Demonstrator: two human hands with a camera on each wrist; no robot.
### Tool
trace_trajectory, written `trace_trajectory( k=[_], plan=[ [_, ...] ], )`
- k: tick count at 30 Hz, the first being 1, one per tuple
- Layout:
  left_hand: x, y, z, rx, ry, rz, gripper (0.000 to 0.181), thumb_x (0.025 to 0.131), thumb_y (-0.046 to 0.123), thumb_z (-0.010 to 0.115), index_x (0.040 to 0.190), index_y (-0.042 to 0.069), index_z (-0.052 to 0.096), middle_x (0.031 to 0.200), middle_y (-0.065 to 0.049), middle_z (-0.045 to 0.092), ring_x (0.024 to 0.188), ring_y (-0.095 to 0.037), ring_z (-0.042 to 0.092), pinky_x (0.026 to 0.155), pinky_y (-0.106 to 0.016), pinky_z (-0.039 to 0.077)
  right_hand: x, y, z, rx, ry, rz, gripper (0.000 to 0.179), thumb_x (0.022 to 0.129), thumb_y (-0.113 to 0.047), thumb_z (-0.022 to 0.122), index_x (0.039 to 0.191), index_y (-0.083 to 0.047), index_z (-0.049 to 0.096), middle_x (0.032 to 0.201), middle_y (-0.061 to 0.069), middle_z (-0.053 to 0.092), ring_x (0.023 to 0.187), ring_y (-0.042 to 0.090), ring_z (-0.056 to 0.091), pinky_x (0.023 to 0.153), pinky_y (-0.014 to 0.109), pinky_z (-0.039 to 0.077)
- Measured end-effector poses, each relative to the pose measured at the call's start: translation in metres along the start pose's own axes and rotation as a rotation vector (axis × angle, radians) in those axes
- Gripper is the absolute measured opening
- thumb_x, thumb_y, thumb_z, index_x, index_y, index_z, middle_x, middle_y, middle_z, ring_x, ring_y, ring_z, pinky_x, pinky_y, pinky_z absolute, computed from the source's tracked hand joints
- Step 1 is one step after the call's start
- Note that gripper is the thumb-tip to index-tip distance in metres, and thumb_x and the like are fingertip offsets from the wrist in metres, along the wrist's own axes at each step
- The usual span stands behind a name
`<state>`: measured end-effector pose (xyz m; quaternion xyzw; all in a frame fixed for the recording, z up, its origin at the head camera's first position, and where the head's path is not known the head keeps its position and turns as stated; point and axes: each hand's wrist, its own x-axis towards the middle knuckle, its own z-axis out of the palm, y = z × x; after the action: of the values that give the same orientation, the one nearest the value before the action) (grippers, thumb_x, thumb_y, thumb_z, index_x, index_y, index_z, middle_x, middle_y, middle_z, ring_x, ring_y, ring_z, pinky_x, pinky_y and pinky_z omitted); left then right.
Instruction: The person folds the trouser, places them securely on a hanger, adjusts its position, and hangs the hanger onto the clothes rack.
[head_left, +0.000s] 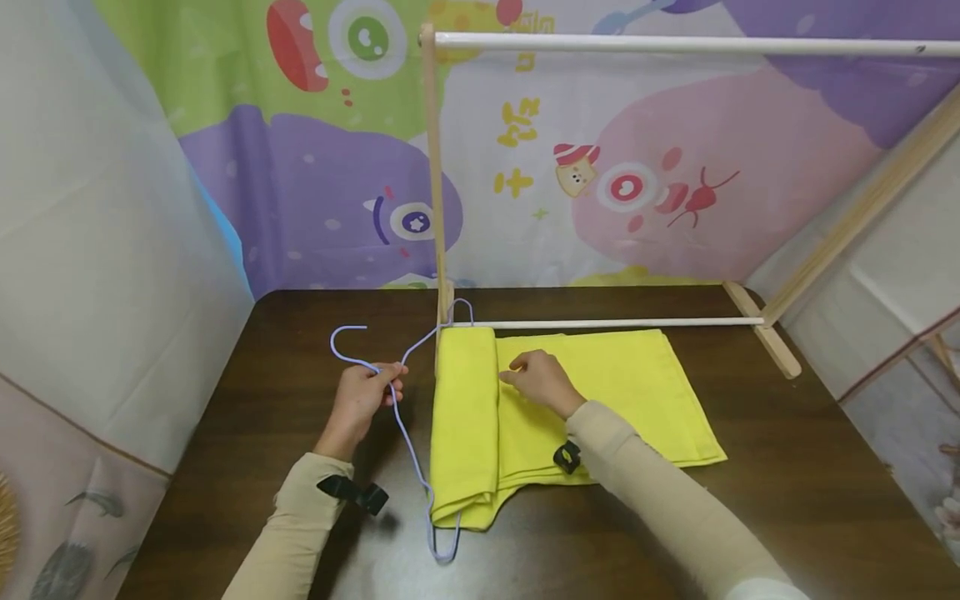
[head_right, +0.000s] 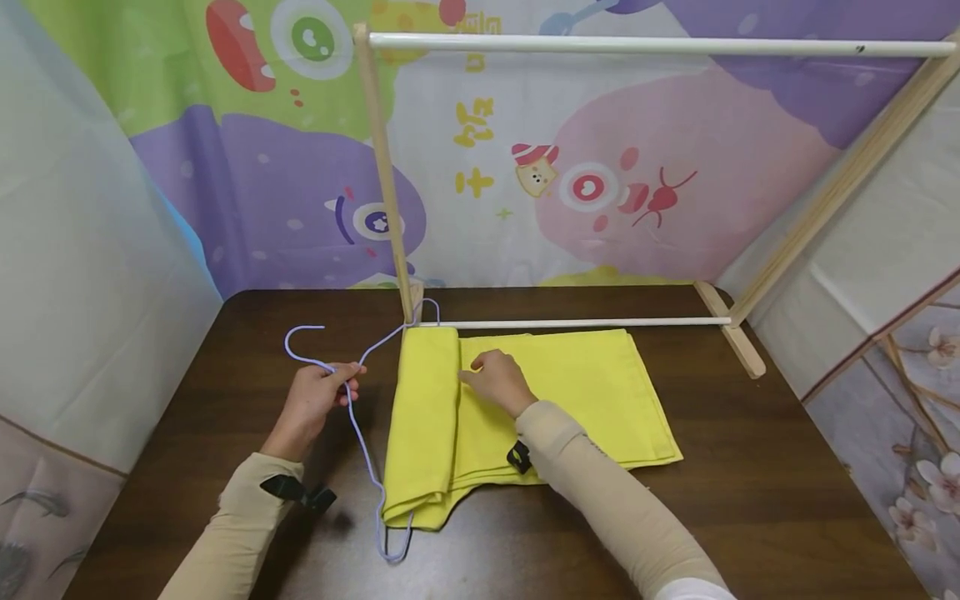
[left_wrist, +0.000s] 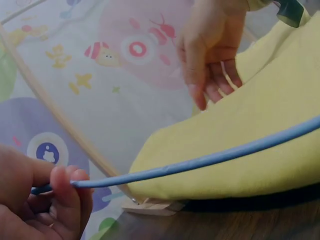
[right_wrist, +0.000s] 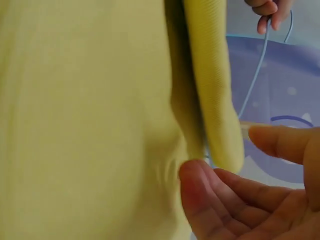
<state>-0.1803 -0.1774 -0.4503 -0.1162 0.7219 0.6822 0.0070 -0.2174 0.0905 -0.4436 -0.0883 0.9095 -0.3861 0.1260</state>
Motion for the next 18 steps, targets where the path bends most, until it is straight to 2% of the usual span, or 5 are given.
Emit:
trace_trajectory(
  k=[3, 7, 10, 14, 18],
  plan=[
    [0.0, -0.002, -0.004, 0.021, -0.026, 0.0, 0.028, 0.097, 0.008, 0.057, 0.105, -0.018, 0.064, 0.059, 0.001, 0.059, 0.049, -0.006, 0.054, 0.046, -0.016, 0.042, 0.002, 0.003, 0.004, 0.038, -0.073, 0.058, 0.04, 0.095, -0.025, 0.065, 0.118, 0.007, 0.065, 0.08, 0.012, 0.069, 0.065, 0.02, 0.063, 0.073, 0.036, 0.053],
    [0.001, -0.001, -0.007, 0.059, -0.059, 0.002, 0.032, 0.098, 0.012, 0.059, 0.106, -0.018, 0.064, 0.058, 0.001, 0.058, 0.047, -0.005, 0.05, 0.046, -0.017, 0.04, 0.003, 0.005, 0.01, 0.162, -0.139, 0.087, 0.038, 0.094, -0.022, 0.066, 0.117, 0.008, 0.064, 0.077, 0.011, 0.068, 0.064, 0.019, 0.063, 0.063, 0.031, 0.053],
    [0.001, 0.0, -0.008, 0.045, -0.07, -0.007, 0.033, 0.098, 0.012, 0.06, 0.107, -0.019, 0.063, 0.059, 0.001, 0.057, 0.048, -0.005, 0.052, 0.047, -0.016, 0.043, 0.005, 0.006, 0.015, 0.27, -0.19, 0.093, 0.029, 0.093, -0.019, 0.068, 0.105, 0.007, 0.064, 0.074, 0.012, 0.066, 0.06, 0.018, 0.063, 0.06, 0.03, 0.054],
    [0.0, 0.0, -0.009, 0.009, -0.057, -0.013, 0.028, 0.095, 0.006, 0.062, 0.105, -0.02, 0.063, 0.058, 0.001, 0.057, 0.048, -0.005, 0.054, 0.047, -0.016, 0.045, 0.007, 0.005, 0.023, 0.421, -0.272, 0.138, 0.022, 0.091, -0.017, 0.069, 0.09, 0.002, 0.058, 0.071, 0.012, 0.064, 0.055, 0.017, 0.062, 0.058, 0.031, 0.055],
    [-0.001, -0.002, -0.008, 0.009, -0.015, 0.0, 0.024, 0.091, 0.002, 0.064, 0.101, -0.019, 0.064, 0.056, 0.001, 0.057, 0.046, -0.005, 0.054, 0.046, -0.015, 0.044, 0.009, 0.004, 0.031, 0.559, -0.317, 0.189, 0.026, 0.093, -0.021, 0.068, 0.101, 0.003, 0.062, 0.075, 0.012, 0.068, 0.055, 0.015, 0.063, 0.056, 0.03, 0.055]
  ],
)
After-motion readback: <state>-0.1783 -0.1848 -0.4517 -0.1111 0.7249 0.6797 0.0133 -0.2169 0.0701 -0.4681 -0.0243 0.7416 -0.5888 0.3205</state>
